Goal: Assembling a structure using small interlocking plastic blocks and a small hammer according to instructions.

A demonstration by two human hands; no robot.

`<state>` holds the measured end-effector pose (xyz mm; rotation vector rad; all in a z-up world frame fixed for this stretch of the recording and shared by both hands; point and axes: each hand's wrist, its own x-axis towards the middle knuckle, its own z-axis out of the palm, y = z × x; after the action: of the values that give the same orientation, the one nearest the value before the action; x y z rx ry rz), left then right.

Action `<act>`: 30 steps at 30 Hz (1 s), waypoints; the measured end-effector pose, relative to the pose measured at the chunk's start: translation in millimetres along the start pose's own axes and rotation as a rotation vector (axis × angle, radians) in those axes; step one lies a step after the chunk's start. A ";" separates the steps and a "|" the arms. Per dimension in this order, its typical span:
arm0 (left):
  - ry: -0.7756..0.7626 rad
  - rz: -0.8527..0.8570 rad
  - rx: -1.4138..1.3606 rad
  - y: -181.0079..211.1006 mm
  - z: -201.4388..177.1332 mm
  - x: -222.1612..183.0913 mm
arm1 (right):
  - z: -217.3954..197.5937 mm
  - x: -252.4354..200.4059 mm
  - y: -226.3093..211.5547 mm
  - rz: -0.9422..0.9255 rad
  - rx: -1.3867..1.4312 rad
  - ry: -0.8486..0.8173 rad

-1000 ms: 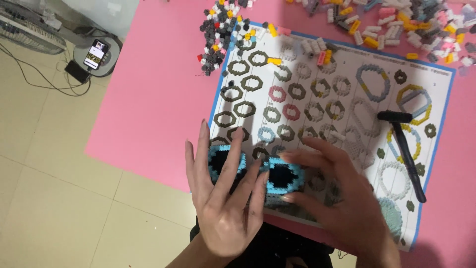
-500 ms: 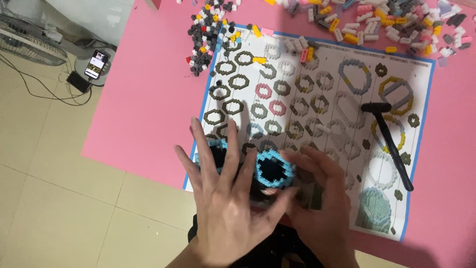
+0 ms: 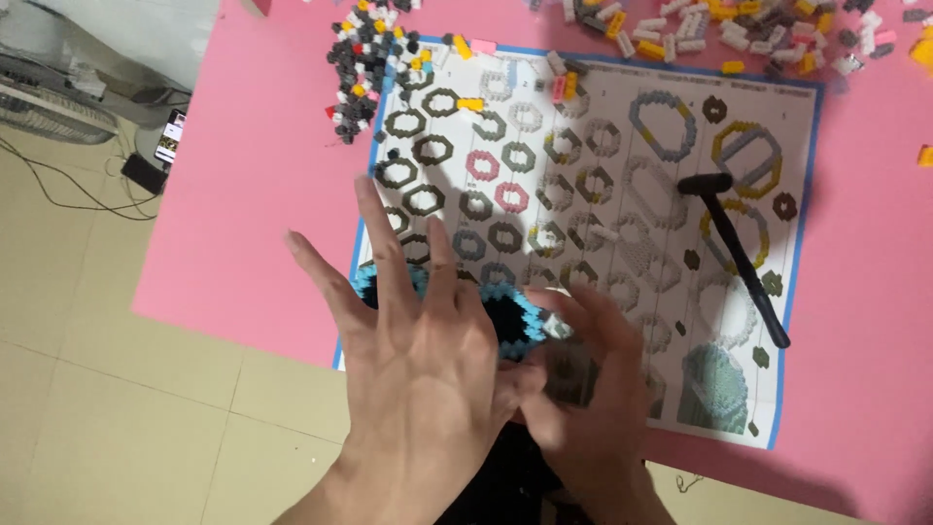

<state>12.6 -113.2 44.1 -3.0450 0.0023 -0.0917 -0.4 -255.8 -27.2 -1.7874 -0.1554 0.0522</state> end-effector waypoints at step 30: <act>0.252 0.111 -0.440 -22.3 29.8 -13.7 | -154.2 38.1 53.9 -0.276 -1.119 0.167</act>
<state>0.7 -88.2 15.8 -3.4328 0.2411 -0.5329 60.0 -411.4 -43.7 -2.8456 -0.3533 -0.4657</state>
